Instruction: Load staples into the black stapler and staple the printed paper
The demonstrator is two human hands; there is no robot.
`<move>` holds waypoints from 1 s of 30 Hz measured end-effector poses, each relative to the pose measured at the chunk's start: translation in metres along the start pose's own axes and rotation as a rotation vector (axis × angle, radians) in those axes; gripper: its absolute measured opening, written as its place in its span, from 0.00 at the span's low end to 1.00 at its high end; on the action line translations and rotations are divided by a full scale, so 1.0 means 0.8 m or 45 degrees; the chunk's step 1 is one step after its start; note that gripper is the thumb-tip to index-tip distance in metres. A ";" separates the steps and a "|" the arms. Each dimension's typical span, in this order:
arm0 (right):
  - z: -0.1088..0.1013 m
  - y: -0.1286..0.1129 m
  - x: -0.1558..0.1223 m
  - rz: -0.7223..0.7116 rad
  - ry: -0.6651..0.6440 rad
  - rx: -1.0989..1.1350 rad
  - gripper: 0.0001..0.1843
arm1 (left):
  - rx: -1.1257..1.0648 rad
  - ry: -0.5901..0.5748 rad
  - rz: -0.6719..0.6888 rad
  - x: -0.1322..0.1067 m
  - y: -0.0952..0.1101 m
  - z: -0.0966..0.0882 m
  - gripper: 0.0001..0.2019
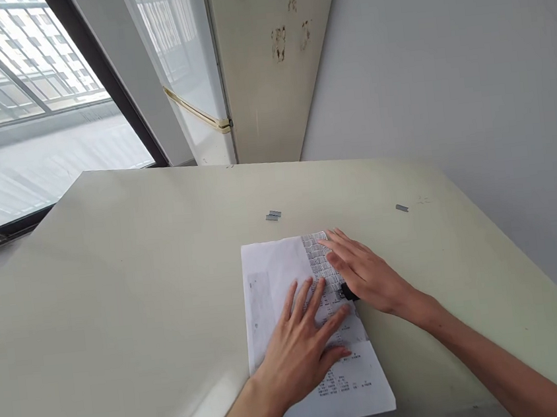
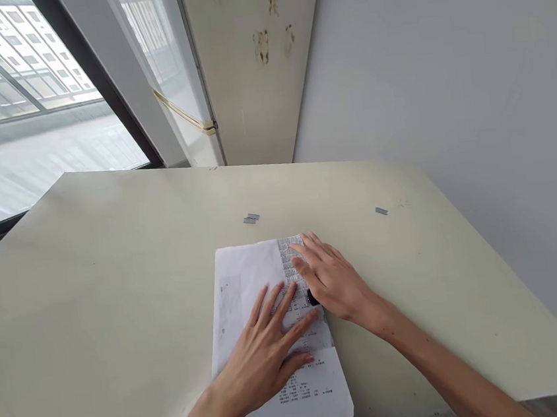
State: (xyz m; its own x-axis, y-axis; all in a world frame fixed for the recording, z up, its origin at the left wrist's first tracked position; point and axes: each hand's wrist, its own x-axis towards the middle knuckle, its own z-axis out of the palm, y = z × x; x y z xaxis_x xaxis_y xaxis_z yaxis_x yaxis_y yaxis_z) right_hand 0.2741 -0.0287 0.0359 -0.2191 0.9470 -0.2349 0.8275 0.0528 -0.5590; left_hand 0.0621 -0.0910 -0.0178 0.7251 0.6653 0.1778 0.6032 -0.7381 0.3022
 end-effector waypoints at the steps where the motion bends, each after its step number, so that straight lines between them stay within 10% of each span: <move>1: 0.000 -0.001 0.000 0.013 -0.007 0.003 0.41 | -0.001 0.002 -0.003 0.001 0.001 0.002 0.31; 30: 0.021 0.001 0.004 -0.010 0.071 -0.212 0.35 | -0.100 0.057 -0.022 0.000 0.000 0.011 0.33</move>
State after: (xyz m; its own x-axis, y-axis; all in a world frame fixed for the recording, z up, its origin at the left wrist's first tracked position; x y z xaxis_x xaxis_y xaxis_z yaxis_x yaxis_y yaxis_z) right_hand 0.2655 -0.0311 0.0218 -0.2009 0.9621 -0.1842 0.9011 0.1078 -0.4200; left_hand 0.0649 -0.0921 -0.0262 0.6978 0.6838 0.2133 0.5864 -0.7164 0.3781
